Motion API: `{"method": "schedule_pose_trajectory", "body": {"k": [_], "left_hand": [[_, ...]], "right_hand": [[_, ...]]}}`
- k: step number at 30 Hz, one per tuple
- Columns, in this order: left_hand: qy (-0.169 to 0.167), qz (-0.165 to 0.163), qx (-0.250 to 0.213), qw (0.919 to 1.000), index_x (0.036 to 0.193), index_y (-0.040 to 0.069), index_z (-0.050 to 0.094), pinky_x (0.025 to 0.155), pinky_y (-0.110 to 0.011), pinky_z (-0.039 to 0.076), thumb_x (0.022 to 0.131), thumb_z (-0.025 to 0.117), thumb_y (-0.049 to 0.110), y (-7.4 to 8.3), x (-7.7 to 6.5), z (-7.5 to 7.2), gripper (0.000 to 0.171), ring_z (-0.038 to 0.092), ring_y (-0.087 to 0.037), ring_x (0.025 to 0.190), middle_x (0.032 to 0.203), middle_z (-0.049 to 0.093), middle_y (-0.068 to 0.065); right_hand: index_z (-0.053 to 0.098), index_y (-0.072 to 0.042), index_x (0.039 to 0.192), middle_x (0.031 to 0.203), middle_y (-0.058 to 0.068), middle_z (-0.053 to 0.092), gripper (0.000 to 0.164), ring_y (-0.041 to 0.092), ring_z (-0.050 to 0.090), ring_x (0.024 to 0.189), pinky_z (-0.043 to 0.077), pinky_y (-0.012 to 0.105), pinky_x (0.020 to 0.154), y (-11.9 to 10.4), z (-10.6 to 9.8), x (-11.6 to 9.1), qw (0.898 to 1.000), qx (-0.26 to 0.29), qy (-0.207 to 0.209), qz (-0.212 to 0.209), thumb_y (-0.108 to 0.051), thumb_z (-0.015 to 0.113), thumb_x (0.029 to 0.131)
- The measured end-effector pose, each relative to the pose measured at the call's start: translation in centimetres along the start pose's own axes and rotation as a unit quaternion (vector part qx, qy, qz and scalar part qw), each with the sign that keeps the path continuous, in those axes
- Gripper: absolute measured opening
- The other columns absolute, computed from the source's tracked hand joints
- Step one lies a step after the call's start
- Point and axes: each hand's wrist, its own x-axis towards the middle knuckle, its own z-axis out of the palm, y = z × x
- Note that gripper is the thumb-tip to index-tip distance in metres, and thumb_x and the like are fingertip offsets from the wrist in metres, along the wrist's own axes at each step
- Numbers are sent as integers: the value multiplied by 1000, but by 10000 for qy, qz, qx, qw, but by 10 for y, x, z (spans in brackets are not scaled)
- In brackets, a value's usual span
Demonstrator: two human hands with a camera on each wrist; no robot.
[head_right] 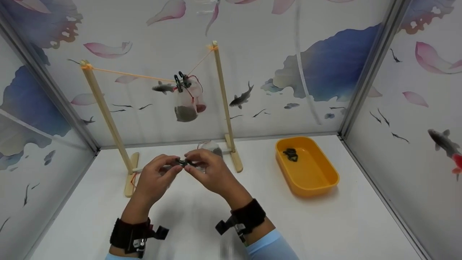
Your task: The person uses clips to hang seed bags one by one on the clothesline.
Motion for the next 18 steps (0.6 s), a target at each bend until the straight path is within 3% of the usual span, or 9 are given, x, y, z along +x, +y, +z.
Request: {"method": "schedule_pose_trajectory", "body": {"k": [5,9,13,18], "left_hand": [[260,-67,27,9996,131,13,81,93,-34,63,106,80,42,-3,0,-4,38,73,-16,110,114,76,0],[608,-82,117,9980,129,12,82,88,-33,65,107,79,40,-5,1,-8,36,76,-15,103,111,77,2],[1087,-55,268,9937,124,11,84,86,-37,67,108,80,38,-9,1,-12,32,79,-14,101,106,78,1],[1636,33,424,9856,114,10,86,85,-40,68,106,83,33,-12,-1,-15,24,80,-14,99,101,80,2]], "right_hand": [[74,-9,131,140,9,78,21,27,79,127,65,51,107,8,-4,1,9985,144,102,516,-20,73,113],[76,-13,128,127,7,80,17,24,80,115,66,50,102,26,0,4,9911,-270,141,1294,-19,75,112],[78,-10,122,125,7,76,16,23,75,114,64,46,101,53,18,12,9746,-1398,-294,1723,-16,80,108],[81,-5,118,144,20,69,26,40,65,135,57,53,115,87,45,24,9409,-3108,-605,1205,-18,90,98]]}}
